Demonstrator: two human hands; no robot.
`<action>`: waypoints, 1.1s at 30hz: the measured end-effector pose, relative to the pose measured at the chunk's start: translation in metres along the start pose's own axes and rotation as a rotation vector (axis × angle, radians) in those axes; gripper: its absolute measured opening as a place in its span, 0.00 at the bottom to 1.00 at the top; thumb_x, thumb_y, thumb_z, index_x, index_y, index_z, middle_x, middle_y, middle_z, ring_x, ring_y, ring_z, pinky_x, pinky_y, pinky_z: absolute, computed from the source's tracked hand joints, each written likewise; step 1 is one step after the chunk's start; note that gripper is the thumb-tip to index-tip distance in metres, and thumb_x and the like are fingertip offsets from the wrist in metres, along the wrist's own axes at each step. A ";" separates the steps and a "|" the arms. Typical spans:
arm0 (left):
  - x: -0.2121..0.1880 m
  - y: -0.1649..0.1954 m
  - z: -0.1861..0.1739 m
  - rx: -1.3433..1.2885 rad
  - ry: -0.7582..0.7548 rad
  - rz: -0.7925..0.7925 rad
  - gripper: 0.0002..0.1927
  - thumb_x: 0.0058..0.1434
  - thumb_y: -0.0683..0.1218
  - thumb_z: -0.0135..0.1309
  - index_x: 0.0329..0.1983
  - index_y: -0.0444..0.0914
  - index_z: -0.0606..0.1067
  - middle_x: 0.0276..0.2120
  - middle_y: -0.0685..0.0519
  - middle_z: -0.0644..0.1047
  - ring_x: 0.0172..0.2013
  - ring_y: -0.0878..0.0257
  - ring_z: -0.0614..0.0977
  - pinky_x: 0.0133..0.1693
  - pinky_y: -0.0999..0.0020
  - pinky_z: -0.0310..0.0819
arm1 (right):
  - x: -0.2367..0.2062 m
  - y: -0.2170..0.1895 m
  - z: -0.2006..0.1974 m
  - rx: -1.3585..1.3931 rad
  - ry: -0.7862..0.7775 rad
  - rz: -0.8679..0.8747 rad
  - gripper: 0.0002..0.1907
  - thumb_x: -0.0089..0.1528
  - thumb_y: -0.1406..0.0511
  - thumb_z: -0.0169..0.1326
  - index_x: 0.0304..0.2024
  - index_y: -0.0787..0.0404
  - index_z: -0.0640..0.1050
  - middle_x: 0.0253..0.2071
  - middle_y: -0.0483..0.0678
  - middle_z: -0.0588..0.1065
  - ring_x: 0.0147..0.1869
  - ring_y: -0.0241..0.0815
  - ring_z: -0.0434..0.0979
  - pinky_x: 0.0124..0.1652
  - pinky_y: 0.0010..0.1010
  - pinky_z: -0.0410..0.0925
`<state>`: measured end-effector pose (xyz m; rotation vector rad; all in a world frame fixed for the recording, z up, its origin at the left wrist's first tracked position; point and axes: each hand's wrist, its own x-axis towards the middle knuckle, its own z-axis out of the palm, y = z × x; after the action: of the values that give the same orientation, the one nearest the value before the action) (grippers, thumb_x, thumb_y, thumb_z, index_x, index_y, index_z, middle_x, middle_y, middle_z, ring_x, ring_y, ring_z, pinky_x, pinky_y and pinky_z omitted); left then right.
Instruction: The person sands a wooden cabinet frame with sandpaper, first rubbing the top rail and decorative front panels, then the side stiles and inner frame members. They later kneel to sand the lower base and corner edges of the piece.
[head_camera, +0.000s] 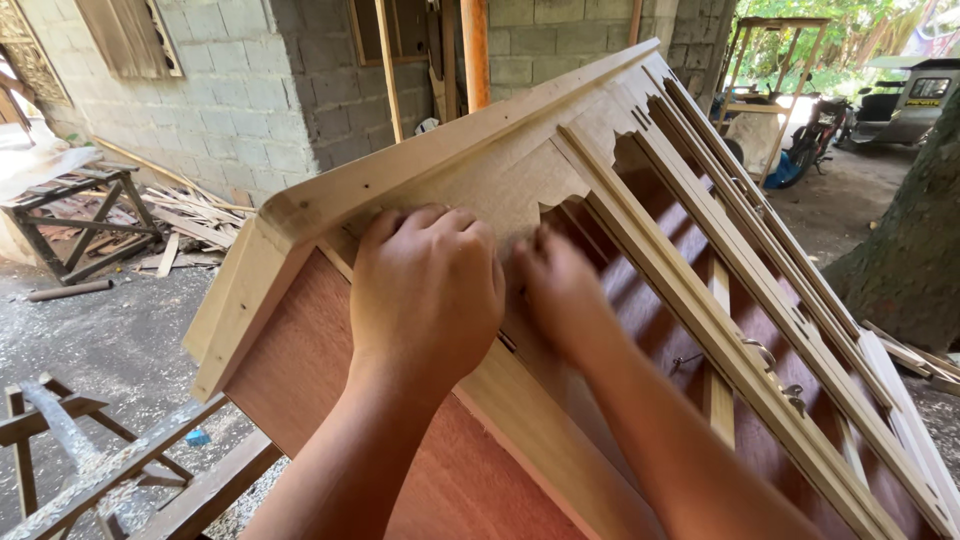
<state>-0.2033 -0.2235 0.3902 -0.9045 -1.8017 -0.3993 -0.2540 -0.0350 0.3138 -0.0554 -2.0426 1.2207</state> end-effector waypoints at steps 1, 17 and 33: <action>0.000 0.000 0.000 -0.005 0.009 0.002 0.07 0.57 0.43 0.54 0.24 0.39 0.77 0.30 0.48 0.81 0.40 0.51 0.82 0.47 0.56 0.71 | -0.010 0.000 0.000 -0.036 -0.005 -0.100 0.32 0.68 0.54 0.52 0.63 0.74 0.67 0.53 0.67 0.75 0.56 0.56 0.75 0.51 0.41 0.68; 0.001 0.003 -0.005 0.035 -0.047 0.006 0.07 0.55 0.44 0.55 0.23 0.40 0.78 0.29 0.49 0.81 0.40 0.52 0.82 0.46 0.55 0.71 | -0.035 -0.045 -0.021 -0.089 -0.158 0.140 0.22 0.64 0.53 0.51 0.39 0.68 0.78 0.31 0.59 0.79 0.37 0.51 0.79 0.39 0.41 0.70; -0.001 0.003 -0.003 0.053 -0.017 0.018 0.07 0.57 0.44 0.55 0.24 0.39 0.78 0.30 0.49 0.81 0.40 0.52 0.82 0.46 0.55 0.71 | -0.032 -0.035 -0.029 -0.081 -0.334 0.305 0.29 0.70 0.48 0.46 0.33 0.66 0.80 0.28 0.56 0.75 0.33 0.47 0.73 0.36 0.43 0.67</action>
<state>-0.1986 -0.2235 0.3900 -0.8890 -1.8104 -0.3310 -0.2021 -0.0442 0.3305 -0.2222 -2.4417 1.4063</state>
